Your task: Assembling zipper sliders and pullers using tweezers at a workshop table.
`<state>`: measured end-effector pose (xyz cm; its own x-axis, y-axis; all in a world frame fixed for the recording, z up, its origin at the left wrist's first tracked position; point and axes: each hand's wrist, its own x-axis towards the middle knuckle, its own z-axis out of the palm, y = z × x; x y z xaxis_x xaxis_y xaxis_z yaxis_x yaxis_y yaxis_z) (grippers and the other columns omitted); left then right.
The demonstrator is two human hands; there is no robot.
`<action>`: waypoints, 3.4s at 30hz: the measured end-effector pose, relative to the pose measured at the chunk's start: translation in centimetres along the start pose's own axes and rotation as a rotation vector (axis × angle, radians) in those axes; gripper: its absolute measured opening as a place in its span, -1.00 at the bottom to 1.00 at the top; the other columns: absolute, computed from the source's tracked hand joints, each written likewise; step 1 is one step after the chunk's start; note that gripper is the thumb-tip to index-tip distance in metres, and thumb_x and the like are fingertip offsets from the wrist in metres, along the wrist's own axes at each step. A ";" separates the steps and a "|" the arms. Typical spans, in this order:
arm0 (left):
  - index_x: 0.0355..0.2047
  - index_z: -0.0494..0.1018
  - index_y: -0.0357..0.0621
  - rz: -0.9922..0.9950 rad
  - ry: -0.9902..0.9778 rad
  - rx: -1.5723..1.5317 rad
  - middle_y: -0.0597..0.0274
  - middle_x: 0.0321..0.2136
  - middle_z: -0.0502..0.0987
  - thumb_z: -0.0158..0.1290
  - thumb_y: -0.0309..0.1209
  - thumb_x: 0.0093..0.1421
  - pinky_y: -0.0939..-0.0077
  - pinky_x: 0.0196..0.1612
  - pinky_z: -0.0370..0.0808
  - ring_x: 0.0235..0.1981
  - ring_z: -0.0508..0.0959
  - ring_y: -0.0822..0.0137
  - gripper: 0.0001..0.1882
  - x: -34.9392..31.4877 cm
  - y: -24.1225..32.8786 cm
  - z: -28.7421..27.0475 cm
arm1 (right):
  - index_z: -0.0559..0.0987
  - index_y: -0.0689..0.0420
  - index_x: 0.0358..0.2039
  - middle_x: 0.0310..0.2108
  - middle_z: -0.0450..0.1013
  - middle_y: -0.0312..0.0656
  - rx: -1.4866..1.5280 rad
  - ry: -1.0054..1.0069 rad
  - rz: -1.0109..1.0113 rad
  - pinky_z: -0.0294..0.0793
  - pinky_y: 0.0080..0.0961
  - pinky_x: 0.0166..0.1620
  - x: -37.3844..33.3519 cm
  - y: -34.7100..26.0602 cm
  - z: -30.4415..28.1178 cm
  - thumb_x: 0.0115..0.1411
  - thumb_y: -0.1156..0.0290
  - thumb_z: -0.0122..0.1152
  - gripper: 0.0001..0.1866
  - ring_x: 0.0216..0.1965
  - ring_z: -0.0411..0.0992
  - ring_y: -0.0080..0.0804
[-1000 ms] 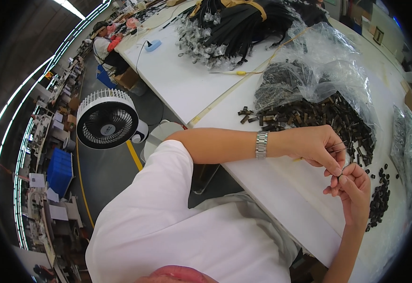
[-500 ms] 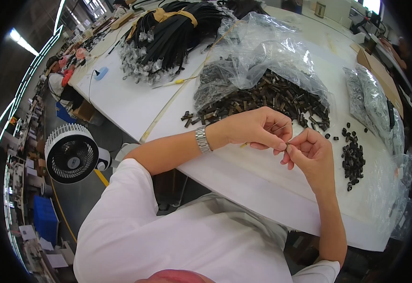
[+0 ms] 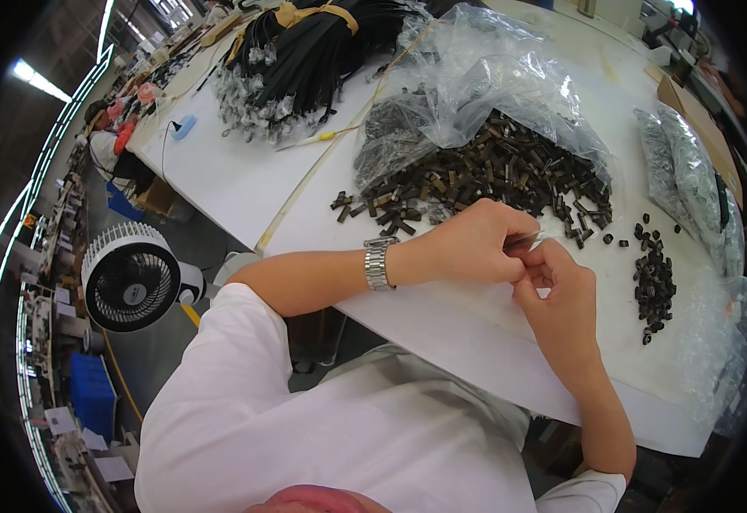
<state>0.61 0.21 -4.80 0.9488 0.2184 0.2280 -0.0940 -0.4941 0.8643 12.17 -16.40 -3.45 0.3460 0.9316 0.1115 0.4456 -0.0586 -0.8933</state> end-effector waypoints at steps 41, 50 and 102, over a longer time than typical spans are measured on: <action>-0.08 0.57 -0.28 0.005 0.234 -0.226 0.46 -0.46 0.56 0.21 -0.57 0.32 0.76 -0.52 0.23 -0.57 0.33 0.77 -0.82 -0.2 3.3 -1.1 | 0.63 0.24 -0.12 -0.27 0.60 -0.26 0.812 0.036 0.052 0.59 -0.56 -0.23 1.1 1.4 -1.3 0.38 0.33 0.39 -0.76 -0.29 0.57 -0.56; 0.19 0.52 -0.31 0.034 0.154 0.130 0.26 -0.20 0.62 0.13 -0.53 0.39 0.57 -0.23 0.51 -0.32 0.53 0.52 -0.63 -0.6 2.8 -2.0 | 0.63 0.24 -0.13 -0.35 0.59 -0.29 0.700 0.207 0.018 0.57 -0.58 -0.28 1.2 1.3 -2.1 0.38 0.38 0.36 -0.80 -0.34 0.57 -0.58; 0.11 0.50 -0.34 0.162 0.095 0.660 -0.15 -0.23 0.68 0.15 -0.49 0.37 0.20 -0.32 0.59 -0.38 0.69 -0.02 -0.66 -2.3 4.2 -0.5 | 0.59 0.27 -0.17 -0.32 0.58 -0.31 0.447 0.280 0.011 0.52 -0.71 -0.29 0.3 0.7 -1.1 0.33 0.50 0.33 -0.86 -0.35 0.56 -0.66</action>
<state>-2.11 -1.90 -1.44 0.9049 0.1568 0.3958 -0.0002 -0.9296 0.3687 13.50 -16.52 -3.51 0.5828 0.7969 0.1588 0.0661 0.1483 -0.9867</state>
